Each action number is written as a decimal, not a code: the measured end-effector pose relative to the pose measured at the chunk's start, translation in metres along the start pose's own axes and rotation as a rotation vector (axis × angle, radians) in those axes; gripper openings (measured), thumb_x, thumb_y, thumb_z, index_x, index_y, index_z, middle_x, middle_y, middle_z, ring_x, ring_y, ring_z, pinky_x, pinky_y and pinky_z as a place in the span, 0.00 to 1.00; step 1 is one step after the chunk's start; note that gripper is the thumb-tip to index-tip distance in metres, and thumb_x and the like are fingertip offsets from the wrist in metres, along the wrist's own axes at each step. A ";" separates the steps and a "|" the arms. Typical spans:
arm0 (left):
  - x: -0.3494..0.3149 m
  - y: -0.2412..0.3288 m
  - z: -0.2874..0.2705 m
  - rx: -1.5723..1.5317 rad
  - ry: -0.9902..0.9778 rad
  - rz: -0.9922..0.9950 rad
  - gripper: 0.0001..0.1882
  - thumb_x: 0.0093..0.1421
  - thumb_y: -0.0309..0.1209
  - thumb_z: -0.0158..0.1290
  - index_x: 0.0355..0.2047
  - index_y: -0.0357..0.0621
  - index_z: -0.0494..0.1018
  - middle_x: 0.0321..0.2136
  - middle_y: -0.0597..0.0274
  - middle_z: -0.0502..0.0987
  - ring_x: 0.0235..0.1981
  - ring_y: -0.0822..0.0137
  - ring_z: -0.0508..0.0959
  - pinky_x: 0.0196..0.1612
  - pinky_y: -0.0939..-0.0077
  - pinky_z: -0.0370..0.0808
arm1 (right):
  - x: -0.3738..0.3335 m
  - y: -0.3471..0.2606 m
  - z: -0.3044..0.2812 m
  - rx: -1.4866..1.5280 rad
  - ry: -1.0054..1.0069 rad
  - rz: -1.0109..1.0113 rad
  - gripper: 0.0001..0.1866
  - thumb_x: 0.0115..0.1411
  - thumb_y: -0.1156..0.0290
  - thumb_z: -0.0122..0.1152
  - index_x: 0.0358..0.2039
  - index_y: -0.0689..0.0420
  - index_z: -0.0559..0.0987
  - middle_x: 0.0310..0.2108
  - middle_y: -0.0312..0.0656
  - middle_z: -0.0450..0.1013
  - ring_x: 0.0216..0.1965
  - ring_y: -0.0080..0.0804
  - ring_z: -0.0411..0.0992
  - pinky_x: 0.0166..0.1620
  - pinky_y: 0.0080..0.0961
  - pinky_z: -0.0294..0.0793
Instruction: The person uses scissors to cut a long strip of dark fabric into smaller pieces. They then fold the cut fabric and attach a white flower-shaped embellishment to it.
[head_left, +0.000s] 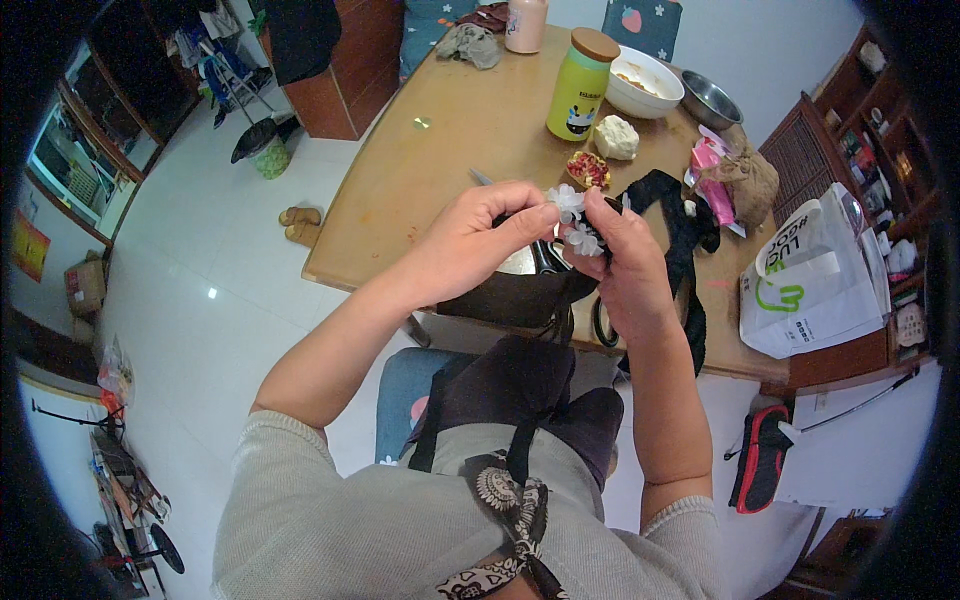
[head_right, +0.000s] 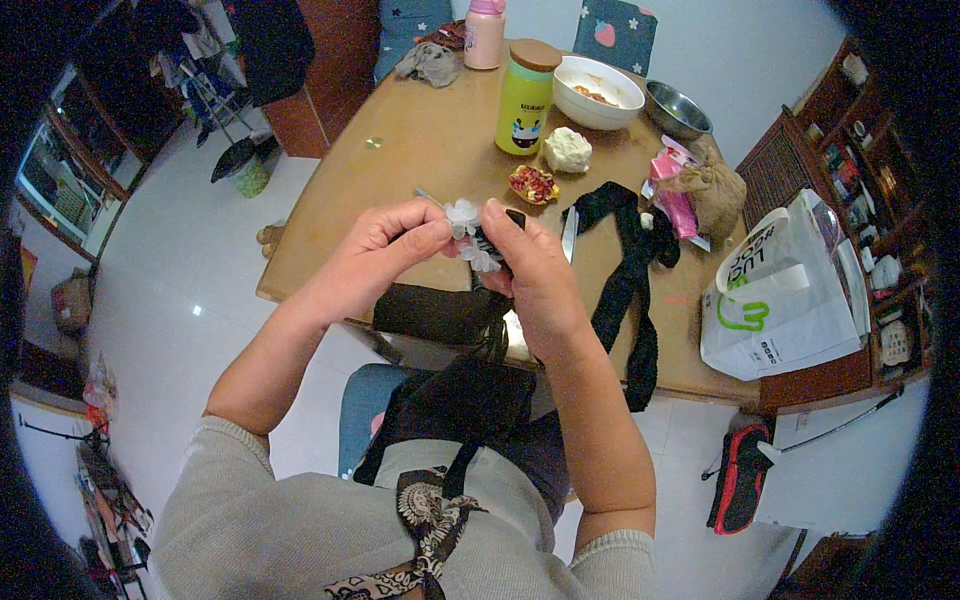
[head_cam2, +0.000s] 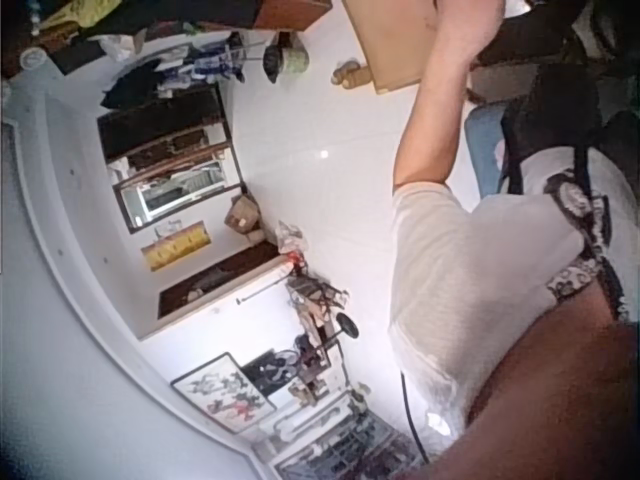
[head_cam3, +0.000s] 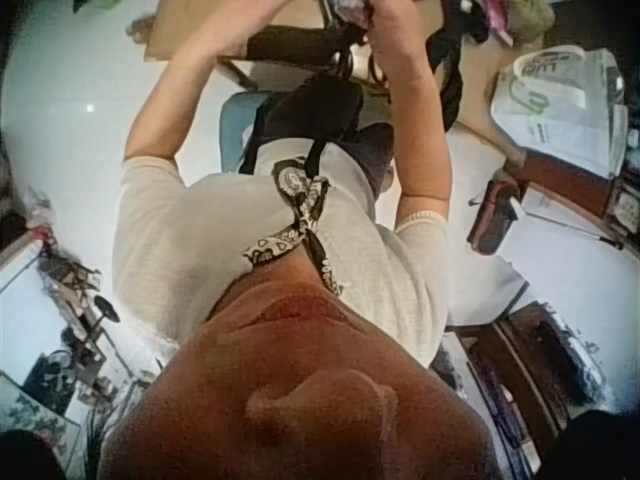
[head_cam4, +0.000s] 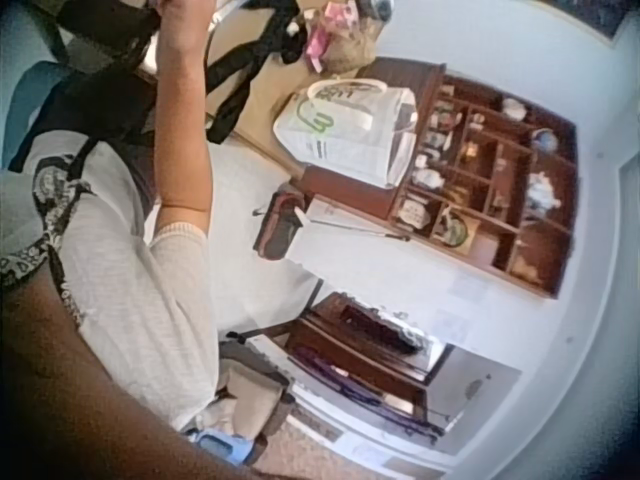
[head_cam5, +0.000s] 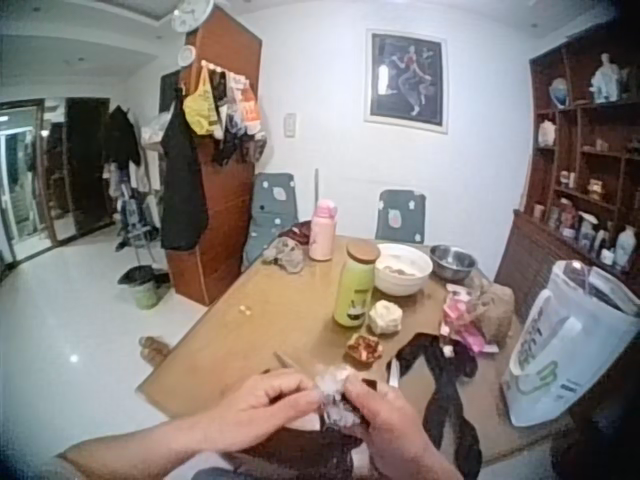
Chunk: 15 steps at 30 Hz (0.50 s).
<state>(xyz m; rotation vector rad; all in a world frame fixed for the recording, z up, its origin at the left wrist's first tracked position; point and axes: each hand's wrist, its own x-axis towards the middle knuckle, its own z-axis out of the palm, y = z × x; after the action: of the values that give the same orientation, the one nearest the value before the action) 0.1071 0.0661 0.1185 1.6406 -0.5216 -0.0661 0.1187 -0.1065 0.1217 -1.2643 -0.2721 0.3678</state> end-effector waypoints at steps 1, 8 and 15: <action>0.001 -0.001 -0.001 0.051 0.002 0.021 0.13 0.60 0.36 0.44 0.27 0.39 0.70 0.25 0.71 0.68 0.29 0.80 0.64 0.35 0.84 0.61 | 0.000 0.001 -0.001 0.030 -0.011 -0.018 0.14 0.58 0.55 0.48 0.27 0.53 0.72 0.21 0.28 0.66 0.19 0.12 0.56 0.20 0.11 0.50; -0.004 0.007 0.000 0.108 -0.003 -0.018 0.11 0.58 0.34 0.47 0.27 0.39 0.69 0.23 0.71 0.68 0.28 0.80 0.64 0.34 0.84 0.62 | -0.004 0.006 0.001 0.185 0.023 -0.080 0.11 0.59 0.60 0.49 0.28 0.53 0.72 0.22 0.28 0.66 0.21 0.12 0.59 0.24 0.11 0.57; -0.014 0.011 -0.003 0.190 -0.020 -0.056 0.08 0.56 0.32 0.47 0.28 0.40 0.70 0.21 0.70 0.68 0.25 0.79 0.65 0.31 0.83 0.61 | -0.015 0.012 0.004 0.245 0.021 -0.116 0.10 0.59 0.61 0.49 0.28 0.53 0.71 0.23 0.29 0.68 0.24 0.14 0.63 0.28 0.13 0.62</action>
<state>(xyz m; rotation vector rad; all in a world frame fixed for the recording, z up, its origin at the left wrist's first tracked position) 0.0929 0.0737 0.1260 1.8422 -0.5090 -0.0765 0.1021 -0.1057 0.1119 -1.0065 -0.2732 0.2789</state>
